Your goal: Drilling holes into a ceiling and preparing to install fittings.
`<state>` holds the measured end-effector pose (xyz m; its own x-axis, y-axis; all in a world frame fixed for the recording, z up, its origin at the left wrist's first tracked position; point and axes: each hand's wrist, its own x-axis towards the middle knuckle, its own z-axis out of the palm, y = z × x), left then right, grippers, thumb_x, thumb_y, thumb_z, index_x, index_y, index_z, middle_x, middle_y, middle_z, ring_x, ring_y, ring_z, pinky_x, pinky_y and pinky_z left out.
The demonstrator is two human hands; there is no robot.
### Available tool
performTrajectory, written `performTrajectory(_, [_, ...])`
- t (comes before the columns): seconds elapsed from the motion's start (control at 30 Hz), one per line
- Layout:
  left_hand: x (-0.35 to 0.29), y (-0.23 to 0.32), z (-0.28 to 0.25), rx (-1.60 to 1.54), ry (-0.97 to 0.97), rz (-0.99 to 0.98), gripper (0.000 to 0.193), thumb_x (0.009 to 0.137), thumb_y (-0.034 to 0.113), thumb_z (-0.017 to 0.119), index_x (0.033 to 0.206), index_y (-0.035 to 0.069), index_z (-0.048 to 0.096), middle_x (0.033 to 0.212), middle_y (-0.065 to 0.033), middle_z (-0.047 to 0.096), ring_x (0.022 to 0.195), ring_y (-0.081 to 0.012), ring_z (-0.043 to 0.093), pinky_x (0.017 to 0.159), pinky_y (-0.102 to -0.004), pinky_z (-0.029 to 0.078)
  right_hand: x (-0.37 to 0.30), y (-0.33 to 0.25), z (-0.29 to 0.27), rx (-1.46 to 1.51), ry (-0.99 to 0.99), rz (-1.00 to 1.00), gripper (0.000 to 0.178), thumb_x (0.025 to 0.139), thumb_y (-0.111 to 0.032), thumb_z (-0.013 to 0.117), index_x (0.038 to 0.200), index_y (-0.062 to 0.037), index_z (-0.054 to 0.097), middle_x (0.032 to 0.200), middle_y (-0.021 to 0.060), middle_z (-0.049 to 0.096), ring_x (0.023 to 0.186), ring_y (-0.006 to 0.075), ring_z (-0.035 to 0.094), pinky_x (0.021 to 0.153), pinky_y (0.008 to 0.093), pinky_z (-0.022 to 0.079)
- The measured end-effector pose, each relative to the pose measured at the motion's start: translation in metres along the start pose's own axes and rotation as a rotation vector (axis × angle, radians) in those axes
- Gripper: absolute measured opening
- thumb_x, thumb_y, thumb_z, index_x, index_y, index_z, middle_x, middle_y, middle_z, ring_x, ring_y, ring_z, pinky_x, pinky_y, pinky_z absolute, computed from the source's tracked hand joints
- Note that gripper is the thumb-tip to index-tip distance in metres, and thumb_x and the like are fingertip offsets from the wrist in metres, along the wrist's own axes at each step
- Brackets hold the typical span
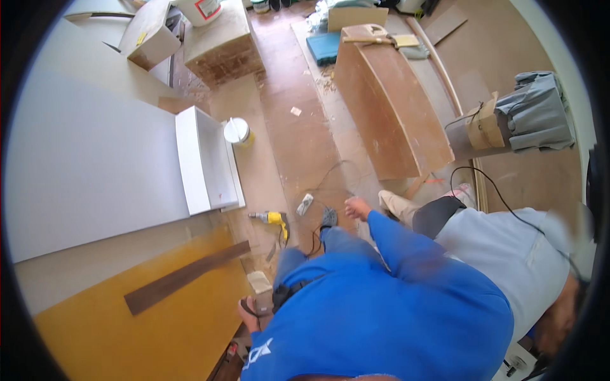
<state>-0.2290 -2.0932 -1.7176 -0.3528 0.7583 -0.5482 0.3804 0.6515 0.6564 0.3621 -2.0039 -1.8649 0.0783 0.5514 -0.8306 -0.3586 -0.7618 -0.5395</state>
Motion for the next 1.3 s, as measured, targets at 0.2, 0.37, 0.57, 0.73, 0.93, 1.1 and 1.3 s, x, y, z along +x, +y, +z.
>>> performTrajectory(0.2, [0.035,-0.044,0.015,0.522,-0.316,-0.099,0.033,0.087,0.026,0.066,0.103,-0.003,0.070,0.088,-0.0179,0.072,0.087,-0.0264,0.071,0.076,-0.0424,0.054,-0.012,-0.028,-0.039,0.571,0.067,0.065,0.012,0.095,-0.018,0.059,0.084,-0.0152,0.053,0.064,-0.0024,0.049,0.050,0.0136,0.051,0.041,0.0282,0.038])
performTrajectory(0.37, [0.126,-0.015,0.043,0.674,-0.393,0.125,0.030,0.091,0.019,0.060,0.109,-0.004,0.067,0.096,-0.0219,0.073,0.091,-0.0315,0.071,0.078,-0.0449,0.054,-0.062,-0.045,-0.060,0.246,0.296,0.088,0.025,0.093,-0.027,0.061,0.108,-0.0070,0.061,0.086,0.0075,0.065,0.074,0.0196,0.067,0.064,0.0337,0.057])
performTrajectory(0.57, [0.214,0.232,0.134,0.491,-0.398,0.200,0.037,0.090,0.025,0.068,0.112,-0.006,0.066,0.098,-0.0180,0.072,0.085,-0.0262,0.067,0.076,-0.0392,0.053,-0.030,-0.069,-0.085,0.231,0.410,0.036,0.022,0.093,-0.023,0.063,0.109,-0.0079,0.061,0.085,0.0062,0.064,0.071,0.0153,0.065,0.054,0.0272,0.053])
performTrajectory(0.73, [0.317,0.432,0.260,0.388,-0.510,0.458,0.043,0.091,0.027,0.068,0.121,-0.004,0.065,0.102,-0.0191,0.071,0.093,-0.0268,0.069,0.086,-0.0365,0.053,0.023,-0.161,-0.078,0.354,0.502,-0.025,0.026,0.096,-0.027,0.062,0.113,-0.0071,0.061,0.091,0.0073,0.068,0.080,0.0175,0.067,0.066,0.0316,0.056])
performTrajectory(0.93, [0.310,0.623,0.365,0.562,-0.994,0.631,0.036,0.093,0.026,0.066,0.121,0.002,0.068,0.111,-0.0211,0.069,0.103,-0.0322,0.068,0.090,-0.0385,0.052,0.058,-0.285,-0.062,0.312,0.518,-0.012,0.033,0.096,-0.030,0.063,0.117,-0.0048,0.062,0.095,0.0082,0.069,0.085,0.0185,0.068,0.073,0.0336,0.057])
performTrajectory(1.1, [0.333,0.616,0.413,0.882,-1.324,0.810,0.033,0.093,0.026,0.062,0.118,0.005,0.069,0.113,-0.0216,0.068,0.105,-0.0389,0.065,0.091,-0.0430,0.051,0.084,-0.395,-0.078,0.302,0.541,-0.182,0.033,0.096,-0.032,0.064,0.116,-0.0064,0.063,0.095,0.0076,0.069,0.083,0.0157,0.067,0.071,0.0310,0.056])
performTrajectory(1.3, [0.362,0.634,0.465,1.065,-1.594,0.810,0.030,0.090,0.026,0.062,0.107,0.003,0.069,0.100,-0.0262,0.069,0.097,-0.0441,0.066,0.085,-0.0492,0.051,0.130,-0.562,-0.140,0.378,0.675,-0.317,0.032,0.098,-0.034,0.063,0.118,-0.0093,0.061,0.093,0.0046,0.069,0.079,0.0126,0.066,0.065,0.0278,0.053])
